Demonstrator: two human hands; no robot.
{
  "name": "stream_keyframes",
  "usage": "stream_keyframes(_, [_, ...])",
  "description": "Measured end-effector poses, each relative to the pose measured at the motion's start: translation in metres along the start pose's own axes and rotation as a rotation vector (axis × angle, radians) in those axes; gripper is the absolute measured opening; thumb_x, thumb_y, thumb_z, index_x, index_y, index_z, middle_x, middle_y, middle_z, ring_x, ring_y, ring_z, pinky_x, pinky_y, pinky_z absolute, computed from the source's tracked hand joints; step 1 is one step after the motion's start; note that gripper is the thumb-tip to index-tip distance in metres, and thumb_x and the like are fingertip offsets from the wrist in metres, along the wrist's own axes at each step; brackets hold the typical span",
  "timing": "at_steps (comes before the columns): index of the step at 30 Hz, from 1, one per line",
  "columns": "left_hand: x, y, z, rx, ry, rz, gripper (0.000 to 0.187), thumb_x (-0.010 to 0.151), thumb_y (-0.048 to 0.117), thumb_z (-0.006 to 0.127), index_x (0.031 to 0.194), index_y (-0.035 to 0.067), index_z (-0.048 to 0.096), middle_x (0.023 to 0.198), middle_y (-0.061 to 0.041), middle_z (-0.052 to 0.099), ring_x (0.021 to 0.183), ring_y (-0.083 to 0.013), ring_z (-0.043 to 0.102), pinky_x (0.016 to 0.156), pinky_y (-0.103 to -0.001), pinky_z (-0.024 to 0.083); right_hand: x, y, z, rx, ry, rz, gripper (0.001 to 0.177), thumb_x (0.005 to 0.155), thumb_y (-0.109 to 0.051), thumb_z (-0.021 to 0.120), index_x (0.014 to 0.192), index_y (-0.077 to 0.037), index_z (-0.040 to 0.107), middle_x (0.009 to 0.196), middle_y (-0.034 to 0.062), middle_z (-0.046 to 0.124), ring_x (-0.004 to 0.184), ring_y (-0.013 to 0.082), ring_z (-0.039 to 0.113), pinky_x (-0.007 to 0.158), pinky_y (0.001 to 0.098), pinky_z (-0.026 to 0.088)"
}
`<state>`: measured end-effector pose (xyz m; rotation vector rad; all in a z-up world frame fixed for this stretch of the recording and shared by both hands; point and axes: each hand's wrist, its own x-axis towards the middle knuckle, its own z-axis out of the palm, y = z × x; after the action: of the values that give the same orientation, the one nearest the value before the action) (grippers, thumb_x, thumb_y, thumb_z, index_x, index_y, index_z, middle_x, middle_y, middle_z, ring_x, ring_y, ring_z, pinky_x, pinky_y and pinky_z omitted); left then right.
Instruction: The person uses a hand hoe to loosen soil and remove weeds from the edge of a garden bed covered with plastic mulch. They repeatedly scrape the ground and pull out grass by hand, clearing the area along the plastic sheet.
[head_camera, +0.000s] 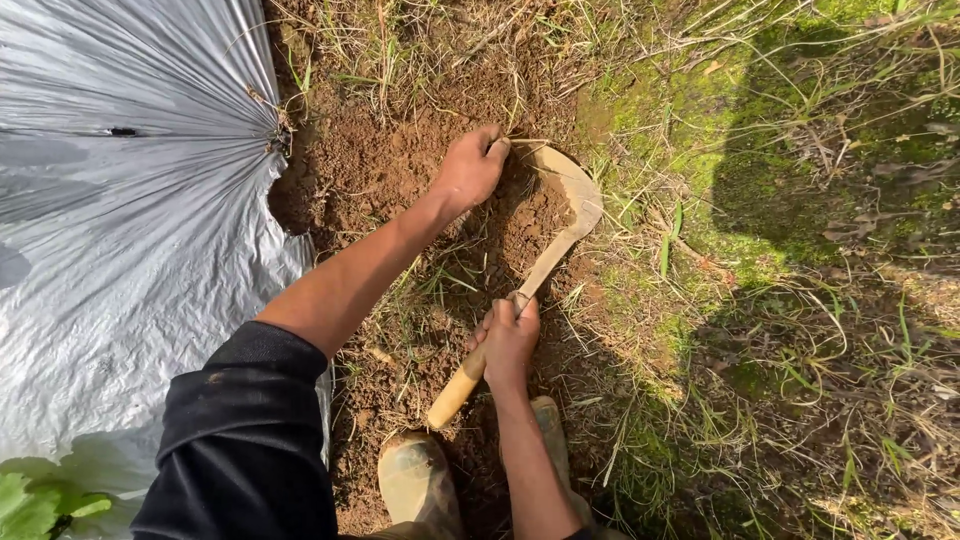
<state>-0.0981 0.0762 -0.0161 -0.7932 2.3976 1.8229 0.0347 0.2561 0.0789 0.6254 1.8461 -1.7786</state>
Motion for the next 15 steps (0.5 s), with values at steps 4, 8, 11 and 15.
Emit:
stream_keyframes(4, [-0.056, 0.077, -0.022, 0.081, -0.099, -0.083, 0.023, 0.105, 0.018, 0.044, 0.111, 0.01, 0.065, 0.102, -0.019, 0.071, 0.1, -0.0333, 0.071, 0.096, -0.048, 0.054, -0.002, 0.026, 0.013, 0.043, -0.005, 0.039, 0.007, 0.089, -0.002, 0.045, 0.093, -0.008, 0.045, 0.055, 0.007, 0.044, 0.038, 0.0165, 0.047, 0.029, 0.0319, 0.041])
stream_keyframes(8, [-0.072, 0.084, -0.032, 0.22, -0.206, -0.053, 0.03, 0.106, 0.015, 0.043, 0.124, 0.002, 0.063, 0.113, -0.024, 0.069, 0.107, -0.0368, 0.07, 0.1, -0.053, 0.053, -0.015, 0.023, 0.005, 0.048, 0.004, 0.148, 0.01, 0.09, -0.002, 0.046, 0.097, -0.01, 0.047, 0.056, 0.0027, 0.045, 0.039, 0.0142, 0.046, 0.03, 0.0294, 0.042])
stream_keyframes(11, [-0.067, 0.1, -0.04, 0.253, -0.211, -0.02, 0.032, 0.107, 0.014, 0.042, 0.127, -0.002, 0.062, 0.114, -0.026, 0.069, 0.108, -0.0384, 0.071, 0.1, -0.055, 0.054, 0.001, 0.012, 0.016, 0.024, -0.02, 0.133, 0.008, 0.091, -0.004, 0.046, 0.097, -0.01, 0.046, 0.057, 0.0029, 0.044, 0.039, 0.0143, 0.046, 0.03, 0.0299, 0.042])
stream_keyframes(15, [-0.075, 0.107, -0.046, 0.212, -0.22, -0.069, 0.036, 0.107, 0.015, 0.04, 0.132, -0.006, 0.057, 0.118, -0.029, 0.067, 0.112, -0.0412, 0.069, 0.101, -0.055, 0.054, 0.007, 0.039, 0.013, -0.032, -0.052, 0.135, 0.008, 0.093, -0.003, 0.045, 0.096, -0.01, 0.049, 0.059, 0.0015, 0.047, 0.041, 0.0131, 0.049, 0.031, 0.0275, 0.046])
